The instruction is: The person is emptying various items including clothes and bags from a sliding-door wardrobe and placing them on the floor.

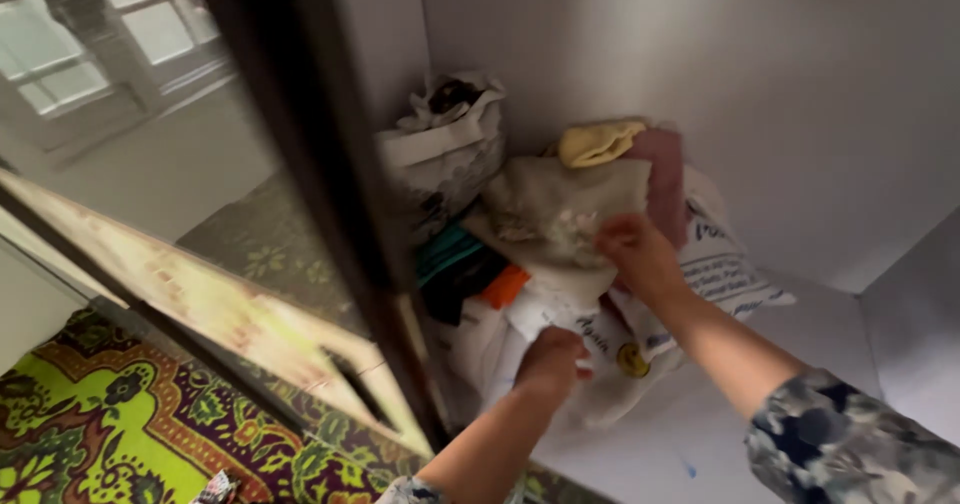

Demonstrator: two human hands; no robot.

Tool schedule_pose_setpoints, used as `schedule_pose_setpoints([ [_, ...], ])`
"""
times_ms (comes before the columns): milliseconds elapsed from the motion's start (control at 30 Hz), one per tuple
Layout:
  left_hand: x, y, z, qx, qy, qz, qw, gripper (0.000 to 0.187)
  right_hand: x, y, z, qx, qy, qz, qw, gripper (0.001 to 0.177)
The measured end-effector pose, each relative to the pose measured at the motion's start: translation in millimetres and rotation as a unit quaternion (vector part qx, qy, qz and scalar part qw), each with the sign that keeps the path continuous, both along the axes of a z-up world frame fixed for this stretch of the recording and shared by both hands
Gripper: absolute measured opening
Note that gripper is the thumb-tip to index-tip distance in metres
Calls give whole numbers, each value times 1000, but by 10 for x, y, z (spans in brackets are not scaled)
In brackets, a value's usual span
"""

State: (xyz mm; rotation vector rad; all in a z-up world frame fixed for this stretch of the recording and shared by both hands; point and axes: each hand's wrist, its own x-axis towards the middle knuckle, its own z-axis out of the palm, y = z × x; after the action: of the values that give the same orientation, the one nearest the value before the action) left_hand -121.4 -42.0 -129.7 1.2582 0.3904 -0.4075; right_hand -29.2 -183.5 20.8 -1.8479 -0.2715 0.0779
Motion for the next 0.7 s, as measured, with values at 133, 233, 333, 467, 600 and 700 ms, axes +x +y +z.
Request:
schedule_pose_setpoints([
  [133, 203, -8, 713, 69, -75, 99, 990, 25, 487, -112, 41, -199, -260, -147, 933, 63],
  [233, 452, 65, 814, 124, -103, 159, 974, 28, 751, -37, 116, -325, -276, -140, 894, 81],
  [333, 710, 174, 655, 133, -102, 215, 962, 31, 932, 74, 137, -285, -105, -97, 948, 87],
  [467, 875, 290, 567, 171, -104, 255, 946, 37, 1207, 147, 25, -286, -35, -181, 940, 104],
  [600, 1005, 328, 677, 269, -123, 234, 926, 43, 1966, 4, -729, -271, -61, -158, 948, 72],
  [700, 1156, 315, 560, 314, -179, 229, 904, 51, 1853, -35, -478, -66, -7, -61, 996, 38],
])
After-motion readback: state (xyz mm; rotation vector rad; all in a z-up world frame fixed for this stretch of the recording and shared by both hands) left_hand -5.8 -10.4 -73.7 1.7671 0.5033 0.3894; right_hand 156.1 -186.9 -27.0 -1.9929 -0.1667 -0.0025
